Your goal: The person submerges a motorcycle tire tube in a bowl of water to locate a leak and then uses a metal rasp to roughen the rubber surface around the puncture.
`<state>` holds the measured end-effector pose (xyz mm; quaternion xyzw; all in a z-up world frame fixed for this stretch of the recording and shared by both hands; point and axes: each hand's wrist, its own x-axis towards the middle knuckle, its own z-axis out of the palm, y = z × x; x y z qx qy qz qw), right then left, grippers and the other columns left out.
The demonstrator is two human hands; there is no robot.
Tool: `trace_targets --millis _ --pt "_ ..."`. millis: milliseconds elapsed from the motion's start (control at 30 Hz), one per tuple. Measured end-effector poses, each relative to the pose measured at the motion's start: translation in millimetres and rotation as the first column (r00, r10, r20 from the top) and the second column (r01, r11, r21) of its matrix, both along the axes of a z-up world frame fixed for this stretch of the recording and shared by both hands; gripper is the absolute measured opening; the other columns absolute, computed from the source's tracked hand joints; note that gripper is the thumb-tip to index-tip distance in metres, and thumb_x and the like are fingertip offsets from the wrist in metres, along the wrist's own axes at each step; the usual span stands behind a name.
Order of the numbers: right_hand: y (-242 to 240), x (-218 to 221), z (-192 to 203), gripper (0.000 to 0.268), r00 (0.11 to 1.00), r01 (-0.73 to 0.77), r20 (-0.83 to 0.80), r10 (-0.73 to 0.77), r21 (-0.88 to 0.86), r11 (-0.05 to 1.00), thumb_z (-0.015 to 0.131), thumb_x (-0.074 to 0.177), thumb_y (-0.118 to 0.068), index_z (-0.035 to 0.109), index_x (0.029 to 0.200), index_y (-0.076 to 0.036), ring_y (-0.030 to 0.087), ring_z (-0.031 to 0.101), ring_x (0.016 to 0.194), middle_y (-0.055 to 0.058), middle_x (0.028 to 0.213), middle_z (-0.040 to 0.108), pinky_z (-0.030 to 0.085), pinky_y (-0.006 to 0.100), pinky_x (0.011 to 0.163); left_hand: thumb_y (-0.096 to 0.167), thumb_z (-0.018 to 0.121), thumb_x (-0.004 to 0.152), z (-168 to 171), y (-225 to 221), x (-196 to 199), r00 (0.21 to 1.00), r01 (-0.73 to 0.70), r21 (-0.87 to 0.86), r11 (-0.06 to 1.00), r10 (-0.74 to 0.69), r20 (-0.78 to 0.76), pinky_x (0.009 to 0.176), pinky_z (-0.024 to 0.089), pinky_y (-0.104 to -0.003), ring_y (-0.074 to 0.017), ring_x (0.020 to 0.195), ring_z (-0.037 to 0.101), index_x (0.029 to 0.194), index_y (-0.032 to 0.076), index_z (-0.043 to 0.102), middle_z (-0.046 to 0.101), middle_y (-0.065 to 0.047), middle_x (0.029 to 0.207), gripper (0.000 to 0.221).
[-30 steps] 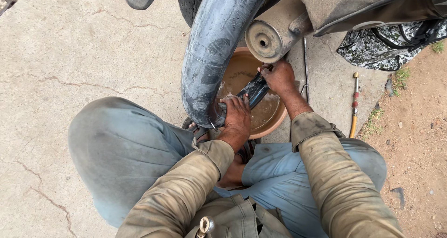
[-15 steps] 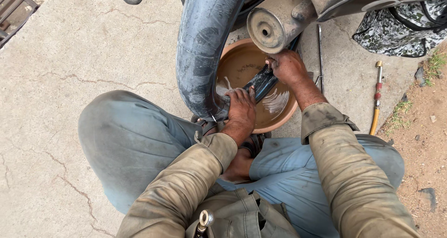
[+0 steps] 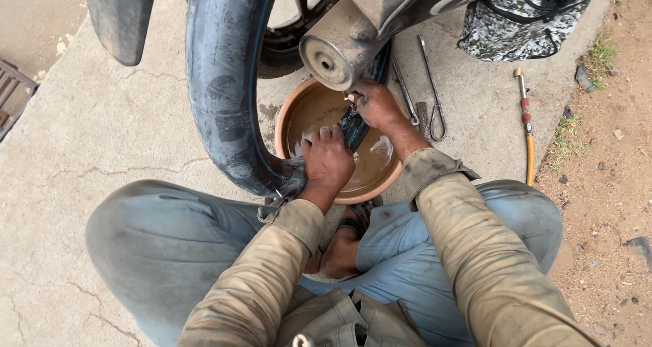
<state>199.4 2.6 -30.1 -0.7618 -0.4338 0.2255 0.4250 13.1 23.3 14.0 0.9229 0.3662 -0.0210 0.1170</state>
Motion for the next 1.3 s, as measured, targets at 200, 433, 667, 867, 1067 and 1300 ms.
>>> trace_targets --millis 200,433,667,867,1067,1300 --pt "8 -4 -44 0.023 0.845 0.138 -0.505 -0.176 -0.112 0.984 0.063 0.103 -0.026 0.068 0.117 -0.008 0.013 0.069 0.069 0.008 0.093 0.074 0.058 0.030 0.059 0.020 0.068 0.085 -25 1 45 0.797 -0.375 -0.220 0.901 0.434 0.419 0.097 0.043 -0.054 -0.0321 0.117 0.061 0.133 0.011 0.061 0.067 -0.011 0.121 0.050" --pt "7 -2 -59 0.027 0.887 0.172 -0.416 -0.199 -0.103 0.980 0.062 0.101 -0.027 0.064 0.120 -0.007 0.017 0.071 0.072 0.007 0.091 0.074 0.059 0.034 0.064 0.015 0.067 0.087 -49 41 71 0.686 -0.377 -0.276 0.884 0.467 0.559 0.082 0.054 -0.049 -0.0403 0.091 0.069 0.103 0.004 0.075 0.072 -0.021 0.096 0.021" --pt "-4 -5 -68 0.039 0.839 0.078 -0.543 -0.043 0.043 0.996 0.059 0.091 -0.010 0.058 0.130 -0.008 0.018 0.072 0.093 0.010 0.113 0.071 0.062 0.032 0.080 0.011 0.069 0.083 -55 64 64 0.730 -0.253 -0.266 0.930 0.364 0.578 0.075 0.055 -0.049 -0.0405 0.080 0.070 0.089 0.002 0.075 0.072 -0.023 0.087 0.013" --pt "1 -18 -76 0.043 0.966 0.107 -0.236 -0.107 -0.013 0.994 0.060 0.091 -0.007 0.057 0.134 -0.010 0.024 0.071 0.108 0.012 0.123 0.071 0.059 0.035 0.091 0.013 0.075 0.087 -51 62 66 0.750 -0.129 -0.027 0.991 0.116 0.652 0.081 0.050 -0.052 -0.0414 0.089 0.064 0.084 0.000 0.072 0.069 -0.021 0.090 0.013" --pt "-4 -21 -73 0.039 0.981 0.120 -0.156 -0.115 0.025 0.992 0.059 0.095 -0.010 0.060 0.134 -0.013 0.030 0.066 0.116 0.012 0.128 0.068 0.050 0.039 0.099 0.017 0.071 0.085 -51 58 72 0.813 -0.192 0.156 0.969 0.068 0.578 0.083 0.052 -0.050 -0.0408 0.094 0.063 0.087 -0.001 0.072 0.068 -0.021 0.097 0.019" --pt "-7 -25 -78 0.027 0.956 0.262 -0.128 -0.265 -0.043 0.964 0.073 0.094 -0.023 0.066 0.117 -0.011 0.029 0.074 0.101 0.014 0.109 0.075 0.056 0.039 0.086 0.023 0.066 0.082 -55 52 90 0.912 -0.168 0.304 0.938 0.031 0.410 0.079 0.052 -0.051 -0.0359 0.094 0.066 0.083 0.005 0.074 0.070 -0.017 0.092 0.020"
